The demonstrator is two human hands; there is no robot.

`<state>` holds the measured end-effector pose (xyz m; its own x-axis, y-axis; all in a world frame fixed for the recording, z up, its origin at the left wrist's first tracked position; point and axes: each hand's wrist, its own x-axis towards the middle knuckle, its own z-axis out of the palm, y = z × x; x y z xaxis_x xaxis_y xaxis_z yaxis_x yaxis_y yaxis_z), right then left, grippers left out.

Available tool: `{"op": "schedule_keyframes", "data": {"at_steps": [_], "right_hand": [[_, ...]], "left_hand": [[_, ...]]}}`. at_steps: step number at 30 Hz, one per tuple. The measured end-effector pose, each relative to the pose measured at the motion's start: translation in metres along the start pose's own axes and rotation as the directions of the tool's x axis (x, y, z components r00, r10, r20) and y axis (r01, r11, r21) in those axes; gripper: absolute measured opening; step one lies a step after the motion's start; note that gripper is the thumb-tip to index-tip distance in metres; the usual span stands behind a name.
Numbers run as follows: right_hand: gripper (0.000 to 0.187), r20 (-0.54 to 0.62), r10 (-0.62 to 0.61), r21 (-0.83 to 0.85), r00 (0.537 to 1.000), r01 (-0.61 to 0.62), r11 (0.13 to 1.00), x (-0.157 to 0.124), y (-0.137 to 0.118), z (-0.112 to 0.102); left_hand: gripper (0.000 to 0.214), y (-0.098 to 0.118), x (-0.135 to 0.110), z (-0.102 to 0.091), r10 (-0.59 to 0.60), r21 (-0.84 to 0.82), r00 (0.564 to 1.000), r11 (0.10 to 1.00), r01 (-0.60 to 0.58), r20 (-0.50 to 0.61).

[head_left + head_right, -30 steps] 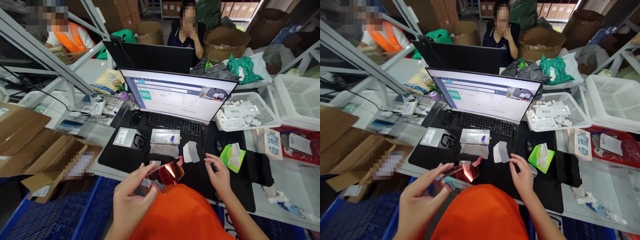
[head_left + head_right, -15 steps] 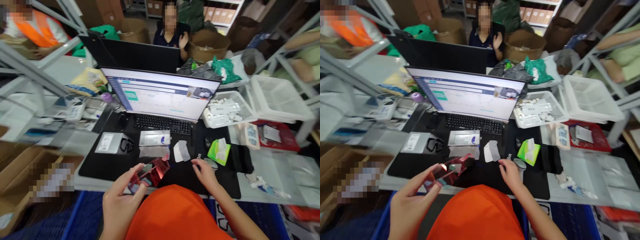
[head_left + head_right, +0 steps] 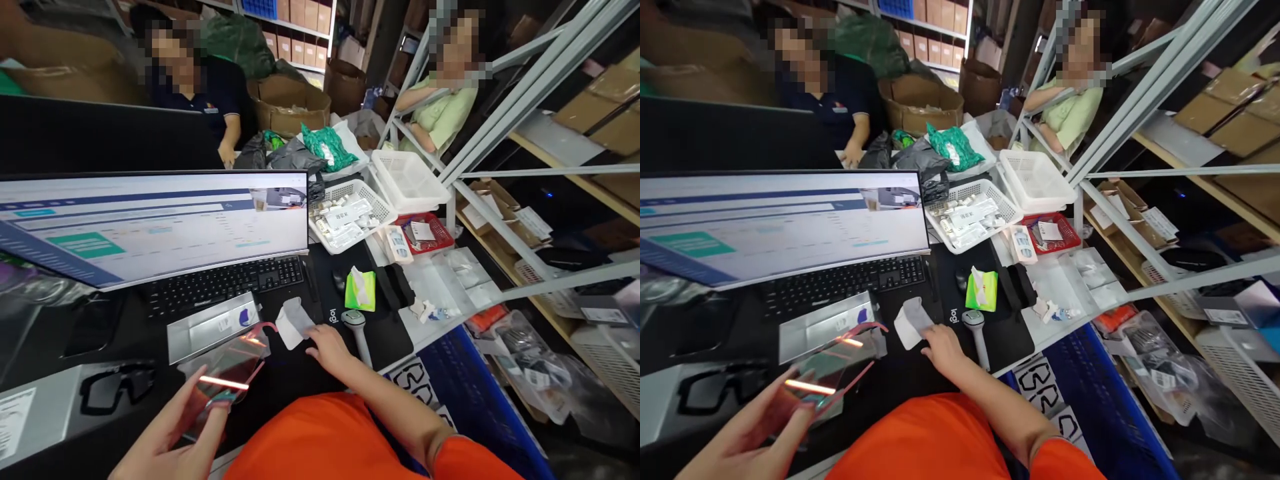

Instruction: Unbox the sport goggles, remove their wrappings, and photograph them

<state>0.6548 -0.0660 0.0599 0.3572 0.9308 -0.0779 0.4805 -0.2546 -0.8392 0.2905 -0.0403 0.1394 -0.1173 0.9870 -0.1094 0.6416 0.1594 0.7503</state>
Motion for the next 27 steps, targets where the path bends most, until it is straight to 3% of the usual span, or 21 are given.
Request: {"op": "schedule_keyframes", "data": {"at_steps": [3,9,13,16,17,19,20,22,24,27], "right_hand": [[0.032,0.044,-0.027,0.039,0.999,0.025,0.999,0.001,-0.003,0.033],[0.025,0.124,-0.064,0.098,0.990,0.052,0.994,0.004,-0.012,0.101],[0.027,0.031,-0.014,0.153,0.999,0.009,0.988,-0.012,-0.020,0.108],[0.030,-0.013,0.042,0.263,0.999,-0.037,0.964,-0.042,-0.043,0.104],[0.029,0.001,0.069,0.343,0.998,-0.065,0.937,-0.053,-0.055,0.103],[0.031,0.071,0.226,0.706,0.972,-0.209,0.677,-0.076,-0.082,0.102],[0.033,0.135,0.275,0.799,0.952,-0.269,0.537,-0.085,-0.097,0.101],[0.030,0.234,0.284,0.870,0.930,-0.331,0.366,-0.101,-0.126,0.099],[0.024,0.321,0.215,0.877,0.922,-0.375,0.299,-0.110,-0.149,0.095],[0.026,0.393,0.035,0.874,0.919,-0.385,0.296,-0.112,-0.170,0.089]], "left_hand": [[0.061,0.014,-0.001,0.002,-0.030,-0.010,0.999,1.000,0.030,-0.013],[0.051,0.023,-0.005,-0.001,0.084,-0.148,0.993,0.984,-0.095,-0.079],[0.044,0.030,-0.010,-0.004,0.189,-0.102,0.970,0.973,-0.206,-0.154],[0.040,0.034,-0.013,-0.005,0.324,-0.020,0.916,0.941,-0.338,-0.236],[0.039,0.035,-0.014,-0.006,0.366,0.005,0.895,0.926,-0.377,-0.256],[0.039,0.036,-0.015,-0.006,0.437,0.049,0.854,0.896,-0.442,-0.281],[0.039,0.036,-0.016,-0.006,0.467,0.068,0.837,0.881,-0.469,-0.286],[0.038,0.036,-0.017,-0.004,0.515,0.099,0.809,0.855,-0.509,-0.283],[0.038,0.035,-0.018,-0.003,0.550,0.126,0.787,0.833,-0.538,-0.278],[0.038,0.033,-0.020,0.000,0.575,0.168,0.766,0.818,-0.551,-0.287]]}}
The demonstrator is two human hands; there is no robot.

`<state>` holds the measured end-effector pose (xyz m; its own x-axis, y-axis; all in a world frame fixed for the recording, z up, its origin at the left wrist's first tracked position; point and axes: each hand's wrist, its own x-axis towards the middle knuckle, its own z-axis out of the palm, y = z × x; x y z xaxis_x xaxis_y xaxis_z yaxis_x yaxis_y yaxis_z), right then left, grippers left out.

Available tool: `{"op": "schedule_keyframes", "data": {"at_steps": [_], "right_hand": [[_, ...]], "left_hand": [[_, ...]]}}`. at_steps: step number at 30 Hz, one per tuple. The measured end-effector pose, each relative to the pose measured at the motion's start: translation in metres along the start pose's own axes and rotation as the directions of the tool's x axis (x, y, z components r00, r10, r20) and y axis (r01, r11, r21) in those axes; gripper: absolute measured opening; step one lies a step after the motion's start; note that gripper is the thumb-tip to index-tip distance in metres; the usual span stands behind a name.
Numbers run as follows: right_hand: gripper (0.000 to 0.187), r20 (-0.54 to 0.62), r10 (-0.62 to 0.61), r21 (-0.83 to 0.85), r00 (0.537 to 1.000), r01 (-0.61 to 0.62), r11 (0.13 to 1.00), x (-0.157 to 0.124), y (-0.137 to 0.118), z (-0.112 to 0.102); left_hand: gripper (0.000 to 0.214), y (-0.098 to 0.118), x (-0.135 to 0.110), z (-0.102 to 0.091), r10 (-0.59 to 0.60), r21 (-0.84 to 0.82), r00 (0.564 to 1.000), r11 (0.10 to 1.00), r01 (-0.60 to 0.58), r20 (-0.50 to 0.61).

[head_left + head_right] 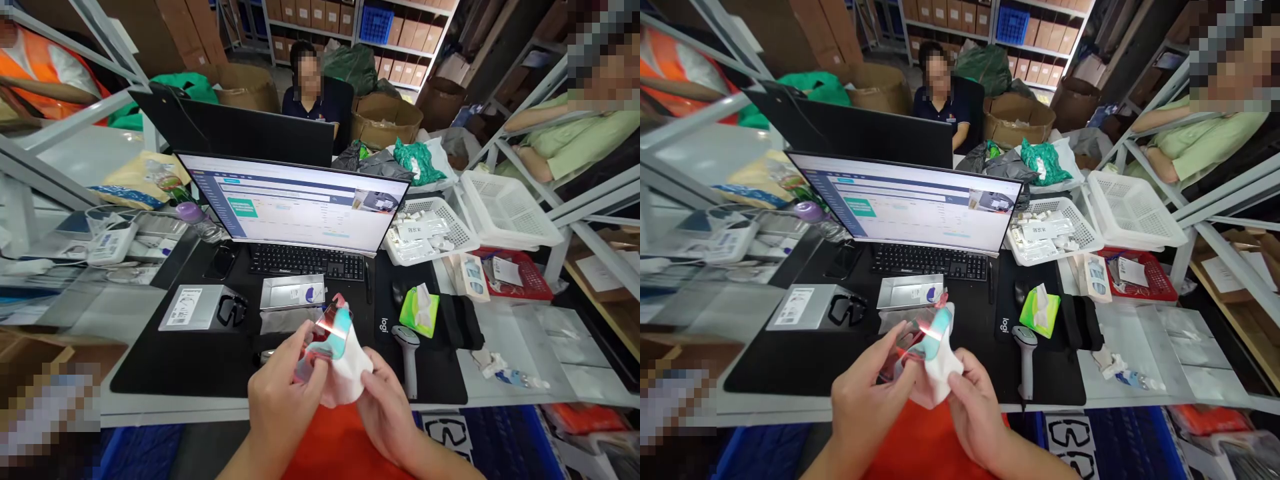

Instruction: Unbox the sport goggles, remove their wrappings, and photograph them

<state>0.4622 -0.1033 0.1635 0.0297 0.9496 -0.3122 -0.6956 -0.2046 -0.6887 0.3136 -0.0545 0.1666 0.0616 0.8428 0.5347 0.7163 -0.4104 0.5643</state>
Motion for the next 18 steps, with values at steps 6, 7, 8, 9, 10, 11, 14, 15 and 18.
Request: {"op": "schedule_keyframes", "data": {"at_steps": [6,7,8,9,10,11,14,15,18], "right_hand": [[0.027,0.124,-0.052,-0.149,0.991,0.070,0.986,0.021,0.005,0.000],[0.025,0.092,-0.069,-0.177,0.993,0.085,0.981,0.025,0.008,0.001],[0.025,0.052,-0.089,-0.198,0.995,0.098,0.975,0.029,0.011,0.002],[0.026,0.007,-0.110,-0.211,0.994,0.109,0.972,0.031,0.013,0.005],[0.028,-0.038,-0.131,-0.216,0.991,0.120,0.969,0.033,0.014,0.009],[0.032,-0.078,-0.154,-0.215,0.985,0.135,0.967,0.034,0.014,0.013],[0.048,-0.143,-0.216,-0.181,0.966,0.189,0.965,0.032,0.009,0.026],[0.052,-0.149,-0.220,-0.168,0.964,0.195,0.966,0.030,0.007,0.029],[0.056,-0.163,-0.167,-0.150,0.972,0.143,0.978,0.027,0.004,0.029]], "left_hand": [[0.038,0.001,0.001,0.000,0.068,0.074,0.997,0.995,-0.065,-0.046],[0.039,0.000,0.002,0.000,0.099,0.094,0.994,0.991,-0.094,-0.053],[0.041,0.000,0.002,0.001,0.133,0.115,0.989,0.985,-0.126,-0.057],[0.042,0.000,0.002,0.001,0.164,0.132,0.985,0.979,-0.155,-0.057],[0.043,0.000,0.002,0.001,0.190,0.141,0.980,0.973,-0.182,-0.052],[0.044,-0.001,0.002,0.000,0.208,0.141,0.977,0.970,-0.199,-0.048],[0.047,-0.003,0.002,-0.003,0.210,0.099,0.976,0.974,-0.205,-0.048],[0.048,-0.004,0.002,-0.004,0.212,0.082,0.976,0.975,-0.208,-0.046],[0.052,-0.006,0.002,-0.008,0.249,0.065,0.968,0.967,-0.246,-0.037]]}}
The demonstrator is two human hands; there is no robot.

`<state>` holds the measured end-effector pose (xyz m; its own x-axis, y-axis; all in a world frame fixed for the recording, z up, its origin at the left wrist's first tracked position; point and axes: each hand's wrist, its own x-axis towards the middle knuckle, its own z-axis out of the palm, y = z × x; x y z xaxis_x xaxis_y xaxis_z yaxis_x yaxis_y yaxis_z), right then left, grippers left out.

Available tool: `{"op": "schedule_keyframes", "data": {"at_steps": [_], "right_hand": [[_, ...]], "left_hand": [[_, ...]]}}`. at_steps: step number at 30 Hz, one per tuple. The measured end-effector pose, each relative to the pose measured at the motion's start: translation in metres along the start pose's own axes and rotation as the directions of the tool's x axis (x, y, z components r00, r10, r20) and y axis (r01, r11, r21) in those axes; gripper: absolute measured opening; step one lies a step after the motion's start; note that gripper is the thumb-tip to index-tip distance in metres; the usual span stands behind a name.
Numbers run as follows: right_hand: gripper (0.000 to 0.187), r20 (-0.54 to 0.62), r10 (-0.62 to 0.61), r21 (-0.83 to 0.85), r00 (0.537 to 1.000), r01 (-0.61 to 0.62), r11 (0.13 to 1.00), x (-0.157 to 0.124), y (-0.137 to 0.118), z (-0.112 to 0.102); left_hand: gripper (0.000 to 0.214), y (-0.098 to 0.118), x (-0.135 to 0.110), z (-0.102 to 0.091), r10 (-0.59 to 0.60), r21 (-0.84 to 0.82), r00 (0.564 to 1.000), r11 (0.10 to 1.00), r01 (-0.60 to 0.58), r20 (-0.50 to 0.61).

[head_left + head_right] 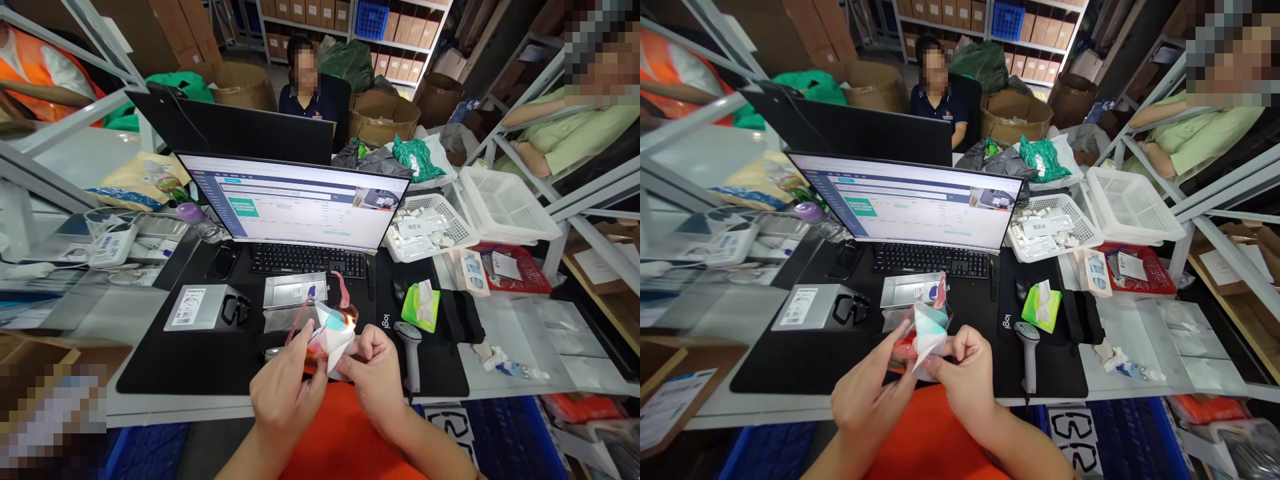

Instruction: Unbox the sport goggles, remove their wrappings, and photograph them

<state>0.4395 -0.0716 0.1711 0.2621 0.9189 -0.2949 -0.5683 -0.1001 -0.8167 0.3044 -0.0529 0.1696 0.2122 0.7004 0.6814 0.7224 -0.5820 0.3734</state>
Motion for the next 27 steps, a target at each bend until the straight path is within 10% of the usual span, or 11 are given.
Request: {"op": "schedule_keyframes", "data": {"at_steps": [18,27], "right_hand": [[0.055,0.056,0.111,-0.283,0.992,-0.091,0.955,0.022,-0.003,-0.056],[0.061,0.171,0.022,-0.009,0.985,-0.020,1.000,0.010,0.021,-0.057]], "left_hand": [[0.041,-0.016,-0.014,0.005,-0.043,-0.033,0.998,0.999,0.041,-0.046],[0.035,-0.014,-0.001,-0.001,-0.167,-0.063,0.975,0.985,0.159,-0.144]]}}
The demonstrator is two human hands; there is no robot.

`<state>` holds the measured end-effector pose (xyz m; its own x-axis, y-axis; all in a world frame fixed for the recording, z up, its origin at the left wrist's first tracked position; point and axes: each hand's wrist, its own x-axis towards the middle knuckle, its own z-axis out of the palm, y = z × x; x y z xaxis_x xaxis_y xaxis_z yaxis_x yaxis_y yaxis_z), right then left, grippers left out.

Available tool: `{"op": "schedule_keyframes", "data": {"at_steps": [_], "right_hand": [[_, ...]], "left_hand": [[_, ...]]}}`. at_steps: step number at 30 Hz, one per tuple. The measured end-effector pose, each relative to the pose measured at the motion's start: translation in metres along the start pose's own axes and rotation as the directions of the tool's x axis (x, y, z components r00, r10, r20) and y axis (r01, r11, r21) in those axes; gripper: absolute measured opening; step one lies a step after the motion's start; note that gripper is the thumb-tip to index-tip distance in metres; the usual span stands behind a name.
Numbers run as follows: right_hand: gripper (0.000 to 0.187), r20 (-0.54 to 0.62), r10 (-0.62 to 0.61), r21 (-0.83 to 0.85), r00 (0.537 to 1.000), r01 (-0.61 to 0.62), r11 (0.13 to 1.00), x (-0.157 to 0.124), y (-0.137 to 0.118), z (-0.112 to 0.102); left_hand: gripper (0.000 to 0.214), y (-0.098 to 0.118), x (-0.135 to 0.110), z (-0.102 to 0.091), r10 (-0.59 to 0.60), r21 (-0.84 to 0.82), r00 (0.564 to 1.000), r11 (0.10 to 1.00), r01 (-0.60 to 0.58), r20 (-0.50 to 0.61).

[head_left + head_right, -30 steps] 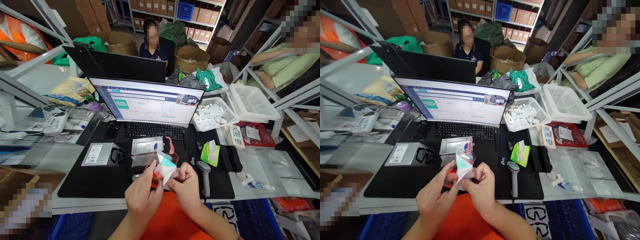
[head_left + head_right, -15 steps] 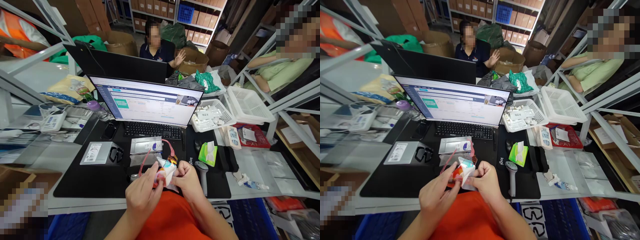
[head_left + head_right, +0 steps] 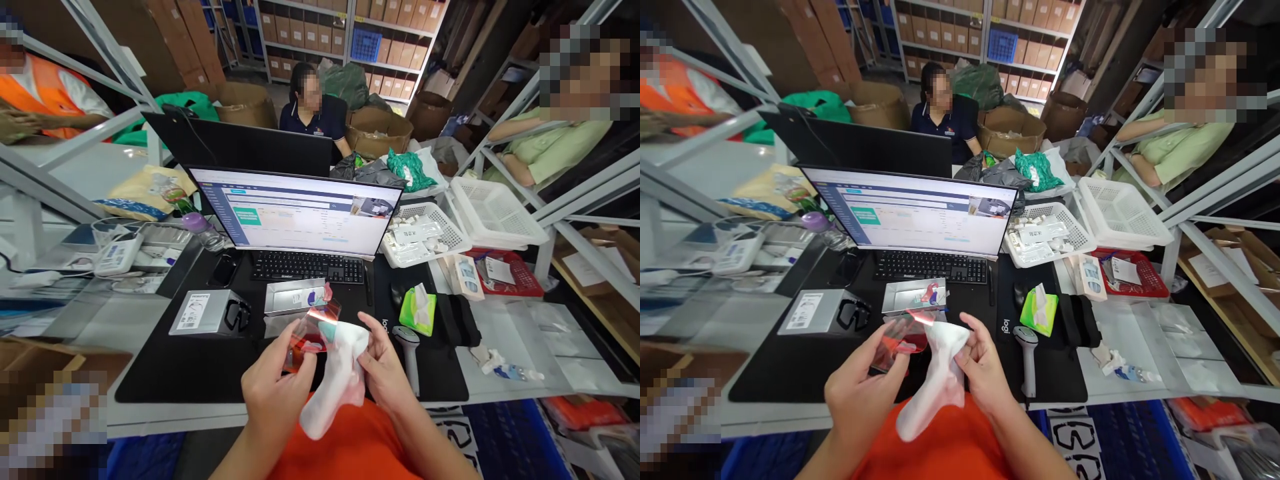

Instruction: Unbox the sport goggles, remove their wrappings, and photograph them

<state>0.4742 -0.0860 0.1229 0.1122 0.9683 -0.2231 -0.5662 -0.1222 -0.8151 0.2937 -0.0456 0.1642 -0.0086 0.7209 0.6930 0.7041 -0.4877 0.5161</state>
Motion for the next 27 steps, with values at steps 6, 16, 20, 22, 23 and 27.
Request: {"op": "schedule_keyframes", "data": {"at_steps": [6,16,20,22,23,27], "right_hand": [[0.033,-0.017,-0.037,-0.044,0.999,0.037,0.998,-0.009,0.010,0.001],[0.035,-0.019,0.025,-0.057,1.000,-0.026,0.998,-0.008,-0.006,0.045],[0.041,-0.132,0.003,0.016,0.991,-0.001,1.000,-0.004,-0.003,0.060],[0.042,-0.160,0.001,0.045,0.987,0.006,0.999,-0.003,0.001,0.065],[0.043,-0.169,-0.002,0.058,0.986,0.012,0.998,-0.003,0.003,0.066],[0.047,-0.203,-0.049,0.094,0.978,0.070,0.993,-0.004,0.010,0.072]], "left_hand": [[0.034,0.004,0.001,-0.003,-0.035,-0.031,0.999,0.999,0.036,0.022],[0.032,0.002,-0.007,0.005,-0.042,0.009,0.997,0.999,0.042,0.071],[0.039,-0.001,-0.012,0.009,0.129,0.086,0.991,0.987,-0.132,0.045],[0.042,-0.001,-0.014,0.009,0.182,0.105,0.982,0.977,-0.185,0.045],[0.044,-0.001,-0.015,0.010,0.191,0.106,0.980,0.975,-0.195,0.048],[0.053,-0.001,-0.020,0.011,0.189,0.096,0.979,0.976,-0.196,0.073]]}}
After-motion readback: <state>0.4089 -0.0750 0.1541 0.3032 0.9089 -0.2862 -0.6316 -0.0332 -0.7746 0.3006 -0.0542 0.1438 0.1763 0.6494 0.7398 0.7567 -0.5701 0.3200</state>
